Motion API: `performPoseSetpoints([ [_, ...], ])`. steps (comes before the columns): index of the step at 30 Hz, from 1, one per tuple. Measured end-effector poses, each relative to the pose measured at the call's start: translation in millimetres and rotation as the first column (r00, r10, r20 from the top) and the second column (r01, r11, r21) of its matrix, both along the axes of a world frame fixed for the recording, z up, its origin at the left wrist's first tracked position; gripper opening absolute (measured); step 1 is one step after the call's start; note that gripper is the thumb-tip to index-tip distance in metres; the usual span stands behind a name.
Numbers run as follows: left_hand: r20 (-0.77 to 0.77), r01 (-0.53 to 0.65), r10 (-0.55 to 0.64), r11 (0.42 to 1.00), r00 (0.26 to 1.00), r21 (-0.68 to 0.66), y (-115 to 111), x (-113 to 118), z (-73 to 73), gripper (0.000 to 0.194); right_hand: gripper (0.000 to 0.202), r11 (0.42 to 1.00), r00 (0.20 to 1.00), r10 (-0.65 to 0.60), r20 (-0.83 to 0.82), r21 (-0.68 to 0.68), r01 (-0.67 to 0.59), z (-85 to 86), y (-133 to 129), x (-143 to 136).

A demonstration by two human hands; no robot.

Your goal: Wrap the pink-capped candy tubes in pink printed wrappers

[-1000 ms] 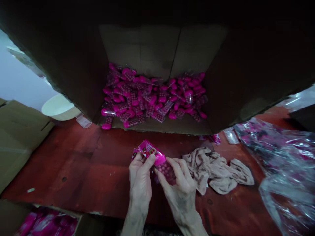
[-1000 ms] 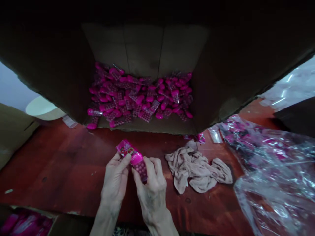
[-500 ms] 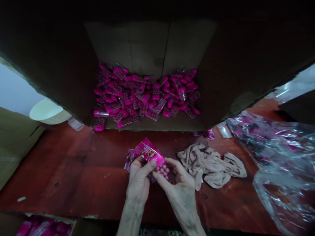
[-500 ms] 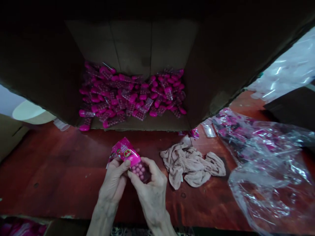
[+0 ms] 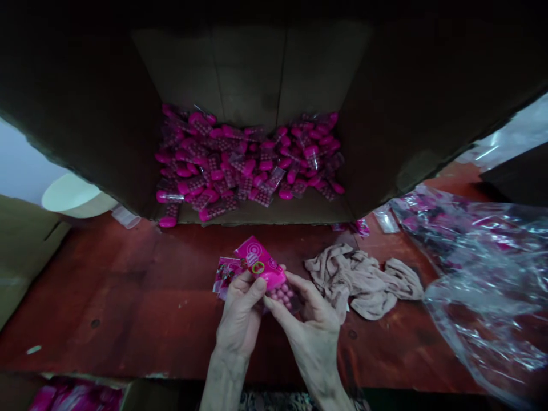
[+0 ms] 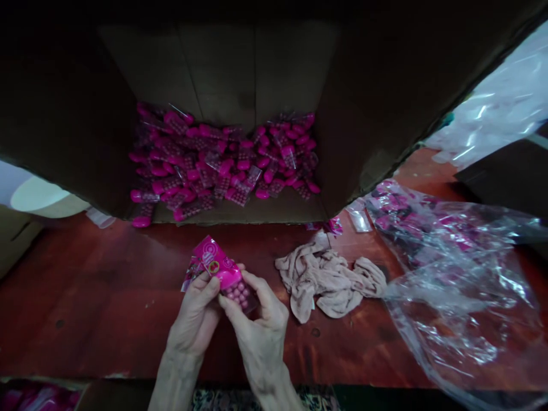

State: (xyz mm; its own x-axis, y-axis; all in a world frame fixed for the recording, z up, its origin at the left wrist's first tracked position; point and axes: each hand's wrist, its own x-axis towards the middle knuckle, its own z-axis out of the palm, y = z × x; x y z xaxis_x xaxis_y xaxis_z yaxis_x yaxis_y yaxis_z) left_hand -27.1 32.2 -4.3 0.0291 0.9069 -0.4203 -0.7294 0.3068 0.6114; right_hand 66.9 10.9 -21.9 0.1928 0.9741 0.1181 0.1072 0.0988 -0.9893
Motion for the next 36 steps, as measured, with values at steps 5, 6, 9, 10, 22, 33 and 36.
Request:
performPoseSetpoints([
  [5, -0.094, -0.091, 0.089, 0.996, 0.992, -0.011, -2, 7, -1.5, 0.016, 0.028, 0.982, 0.939, -0.107, 0.326, 0.185, 0.048, 9.0, 1, 4],
  [6, -0.126, -0.1, 0.098, 0.995, 0.987, -0.01, -2, 8, -1.4, 0.015, 0.028, 0.974, 0.92, -0.127, 0.371, 0.221, 0.045, 10.3, 1, 5],
  [9, -0.223, -0.082, 0.081, 0.997, 0.971, 0.005, -5, 6, -1.0, 0.012, 0.029, 0.961, 0.912, -0.149, 0.383, 0.273, 0.042, 9.1, -1, 5],
  [10, -0.249, -0.067, 0.067, 0.998, 0.966, 0.007, -6, 6, -1.0, 0.012, 0.03, 0.966, 0.927, -0.138, 0.349, 0.254, 0.048, 6.9, -1, 4],
  [22, -0.154, -0.122, 0.112, 0.991, 0.982, -0.063, -4, 7, 0.1, 0.011, 0.047, 0.968, 0.97, 0.096, -0.221, -0.208, -0.143, 6.7, -1, 11],
  [33, -0.142, -0.093, 0.085, 0.994, 0.986, -0.052, -10, 8, 10.2, 0.015, 0.042, 0.988, 0.999, -0.005, -0.053, -0.155, -0.003, 11.8, -14, 5],
  [36, -0.154, -0.081, 0.07, 0.995, 0.986, -0.063, -12, 8, 7.7, 0.016, 0.042, 0.982, 0.998, 0.019, -0.058, -0.187, -0.03, 13.1, -14, 4],
])
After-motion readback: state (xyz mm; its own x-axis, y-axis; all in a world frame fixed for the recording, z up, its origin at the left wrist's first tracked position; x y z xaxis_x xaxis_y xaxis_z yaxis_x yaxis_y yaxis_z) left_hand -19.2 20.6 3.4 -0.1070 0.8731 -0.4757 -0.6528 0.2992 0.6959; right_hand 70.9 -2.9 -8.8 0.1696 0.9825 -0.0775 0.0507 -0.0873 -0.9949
